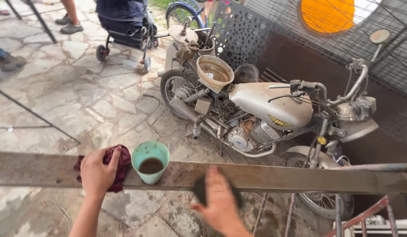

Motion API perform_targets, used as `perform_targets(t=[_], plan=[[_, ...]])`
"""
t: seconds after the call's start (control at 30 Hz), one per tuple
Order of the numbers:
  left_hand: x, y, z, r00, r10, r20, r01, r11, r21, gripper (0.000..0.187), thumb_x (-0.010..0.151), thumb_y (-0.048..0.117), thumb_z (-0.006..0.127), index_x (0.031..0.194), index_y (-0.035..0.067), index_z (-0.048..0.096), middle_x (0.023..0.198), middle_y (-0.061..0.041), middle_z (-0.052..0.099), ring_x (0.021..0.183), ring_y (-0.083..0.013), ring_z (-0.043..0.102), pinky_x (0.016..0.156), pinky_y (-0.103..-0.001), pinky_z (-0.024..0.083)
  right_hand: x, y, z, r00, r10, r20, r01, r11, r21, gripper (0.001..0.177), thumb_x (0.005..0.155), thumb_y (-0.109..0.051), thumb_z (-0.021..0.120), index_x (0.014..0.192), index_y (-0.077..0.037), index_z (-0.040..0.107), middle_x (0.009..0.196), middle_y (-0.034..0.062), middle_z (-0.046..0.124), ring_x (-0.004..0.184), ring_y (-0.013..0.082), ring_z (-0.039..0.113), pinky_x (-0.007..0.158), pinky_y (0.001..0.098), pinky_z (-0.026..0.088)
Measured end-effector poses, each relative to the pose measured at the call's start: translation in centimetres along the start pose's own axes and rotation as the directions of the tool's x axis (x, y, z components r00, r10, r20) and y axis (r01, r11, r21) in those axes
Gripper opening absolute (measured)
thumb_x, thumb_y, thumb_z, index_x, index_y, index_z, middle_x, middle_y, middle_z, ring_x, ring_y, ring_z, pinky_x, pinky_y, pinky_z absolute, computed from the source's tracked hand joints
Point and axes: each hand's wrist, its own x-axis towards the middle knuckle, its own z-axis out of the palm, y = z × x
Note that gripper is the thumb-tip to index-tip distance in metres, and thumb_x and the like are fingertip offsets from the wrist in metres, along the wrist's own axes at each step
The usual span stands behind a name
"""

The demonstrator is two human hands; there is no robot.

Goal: Sanding a long metal beam with a hand sanding block and wiping it with a cloth in an outdoor workshop area.

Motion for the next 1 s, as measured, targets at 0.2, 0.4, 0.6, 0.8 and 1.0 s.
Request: perform_targets(t=[0.2,0.4,0.6,0.8,1.0], plan=[[-0.2,-0.1,-0.4,1.0,0.019,-0.021,-0.019,1.0,-0.013,0.051,0.101,0.053,0.056,0.108,0.007,0.077,0.105,-0.01,0.077,0.108,-0.03,0.067,0.118,-0.045,0.038,4.4,3.0,-1.7,0.956,0.255,-0.142,-0.259,0.966,-0.007,0.116,0.082,-0.085,0.011,0.147,0.01,0.018,0.155,0.028,0.019,0.146,0.0365,0.016,0.119,0.0432,0.009],[0.1,-0.2,-0.3,0.999,0.03,-0.03,-0.03,1.0,-0.006,0.053,0.1,0.055,0.055,0.115,0.008,0.076,0.115,-0.009,0.076,0.114,-0.0282,0.066,0.121,-0.045,0.036,0.6,-2.0,-2.7,0.979,0.077,0.191,-0.077,0.997,-0.007,0.119,0.068,-0.085,-0.003,0.15,0.001,-0.014,0.161,0.0165,-0.022,0.15,0.0279,-0.013,0.12,0.0393,-0.006],[-0.3,-0.3,-0.4,0.998,0.048,-0.042,-0.048,0.999,-0.006,0.051,0.102,0.053,0.055,0.115,0.008,0.076,0.114,-0.01,0.076,0.115,-0.0291,0.066,0.12,-0.045,0.036,4.8,0.2,-0.9,0.975,0.188,-0.119,-0.193,0.981,-0.034,0.117,0.081,-0.085,0.005,0.147,0.011,0.014,0.157,0.0288,0.014,0.145,0.0366,0.018,0.121,0.0433,0.01],[0.2,0.1,-1.1,0.999,0.04,-0.005,-0.04,0.999,-0.019,0.052,0.101,0.053,0.053,0.115,0.009,0.076,0.112,-0.009,0.077,0.109,-0.0284,0.067,0.119,-0.045,0.037,0.7,1.7,-0.3,0.992,-0.074,-0.098,0.086,0.988,0.127,0.118,0.077,-0.088,0.012,0.149,0.005,0.017,0.159,0.0242,0.011,0.146,0.0365,0.015,0.118,0.0439,0.011],[-0.3,0.0,-1.1,0.999,0.035,-0.014,-0.035,0.999,0.0,0.051,0.101,0.053,0.054,0.113,0.009,0.077,0.108,-0.009,0.077,0.106,-0.0292,0.066,0.114,-0.044,0.04,4.3,-1.7,-2.5,0.956,0.289,-0.044,-0.284,0.954,0.093,0.113,0.081,-0.082,0.036,0.149,0.005,0.012,0.154,0.0206,0.025,0.143,0.0308,0.024,0.121,0.0453,0.018]])
